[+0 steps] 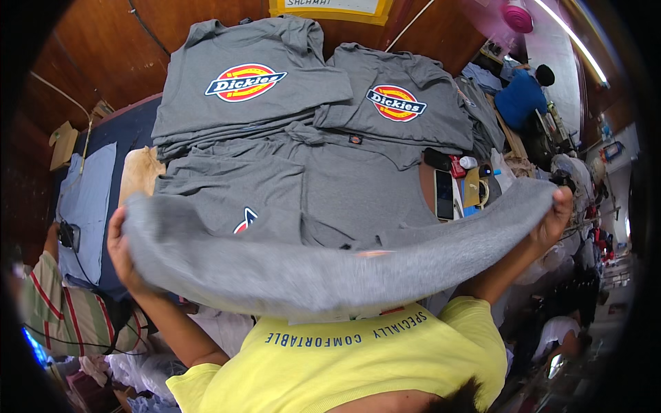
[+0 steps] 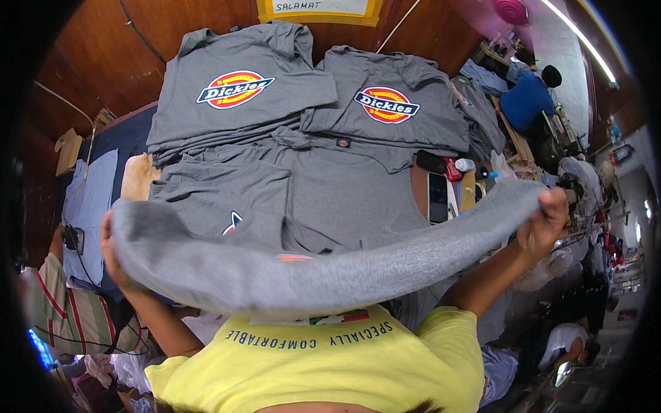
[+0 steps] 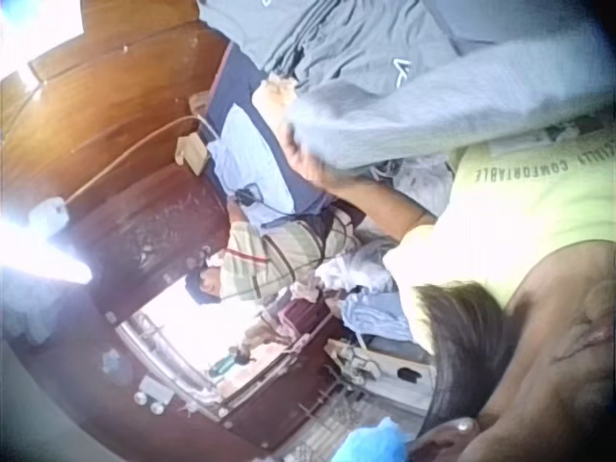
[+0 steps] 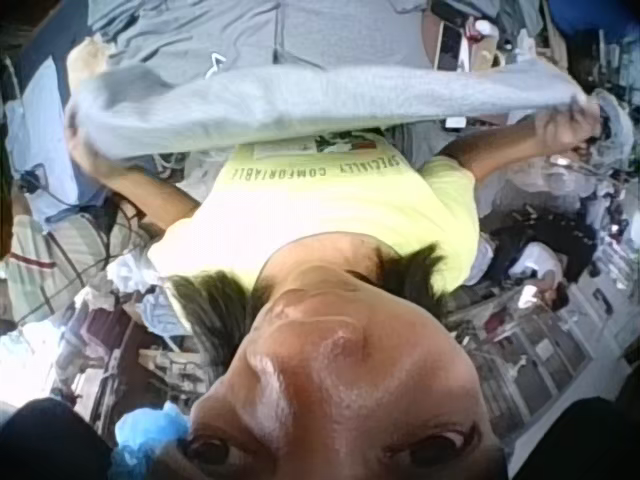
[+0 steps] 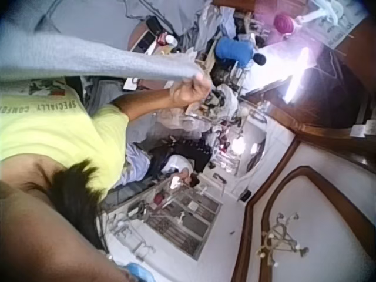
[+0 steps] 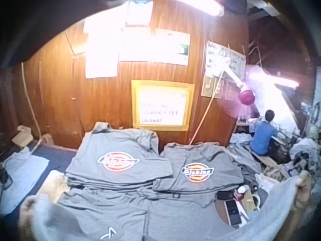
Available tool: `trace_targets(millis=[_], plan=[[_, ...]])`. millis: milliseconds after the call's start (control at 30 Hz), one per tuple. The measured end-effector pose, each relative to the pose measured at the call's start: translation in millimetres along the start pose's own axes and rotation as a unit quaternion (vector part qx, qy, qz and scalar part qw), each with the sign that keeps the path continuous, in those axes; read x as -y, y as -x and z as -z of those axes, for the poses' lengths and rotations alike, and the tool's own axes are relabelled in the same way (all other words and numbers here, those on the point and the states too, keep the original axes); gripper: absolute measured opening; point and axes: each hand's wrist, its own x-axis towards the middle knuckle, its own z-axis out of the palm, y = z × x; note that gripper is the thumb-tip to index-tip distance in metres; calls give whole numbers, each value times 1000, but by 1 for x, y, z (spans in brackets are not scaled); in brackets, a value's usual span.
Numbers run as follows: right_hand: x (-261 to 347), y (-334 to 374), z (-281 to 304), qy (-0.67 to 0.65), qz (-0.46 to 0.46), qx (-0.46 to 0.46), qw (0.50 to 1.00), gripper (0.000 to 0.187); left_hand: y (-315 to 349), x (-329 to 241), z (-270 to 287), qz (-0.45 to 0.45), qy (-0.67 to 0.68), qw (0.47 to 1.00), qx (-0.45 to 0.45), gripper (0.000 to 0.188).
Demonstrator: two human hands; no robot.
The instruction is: The person picks up and turns over several grey shirts, using scissors to trim loose threads from the fabric and tags.
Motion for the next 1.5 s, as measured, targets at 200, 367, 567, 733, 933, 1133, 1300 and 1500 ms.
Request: trace_targets(millis=[200, 367, 567, 733, 933, 1133, 1300, 1500], plan=[[-8, -31, -4, 16, 6, -34, 999, 21, -35, -28, 27, -128, 125, 978, 106, 47], [-76, -139, -59, 238, -157, 162, 945, 27, -161, -11, 1, 88, -75, 991, 64, 48], [-155, -307, -100, 85, 59, 2, 995, 19, -339, -105, -50, -170, -90, 980, -46, 43], [-178, -320, -148, -25, 91, -18, 995, 16, -366, -106, -33, -220, -51, 969, -98, 37], [-318, -204, -164, 78, -132, 129, 980, 26, -320, 49, 103, -57, -283, 956, -56, 40], [-348, -9, -115, 270, -247, 110, 924, 26, -166, 163, 65, 43, -315, 946, -59, 35], [-318, 124, -43, 598, -315, 101, 730, 37, -54, 206, -7, -121, -515, 849, 17, 29], [-269, 132, -65, 577, -433, -4, 693, 51, 13, 249, -134, 21, -384, 911, 148, 26]])
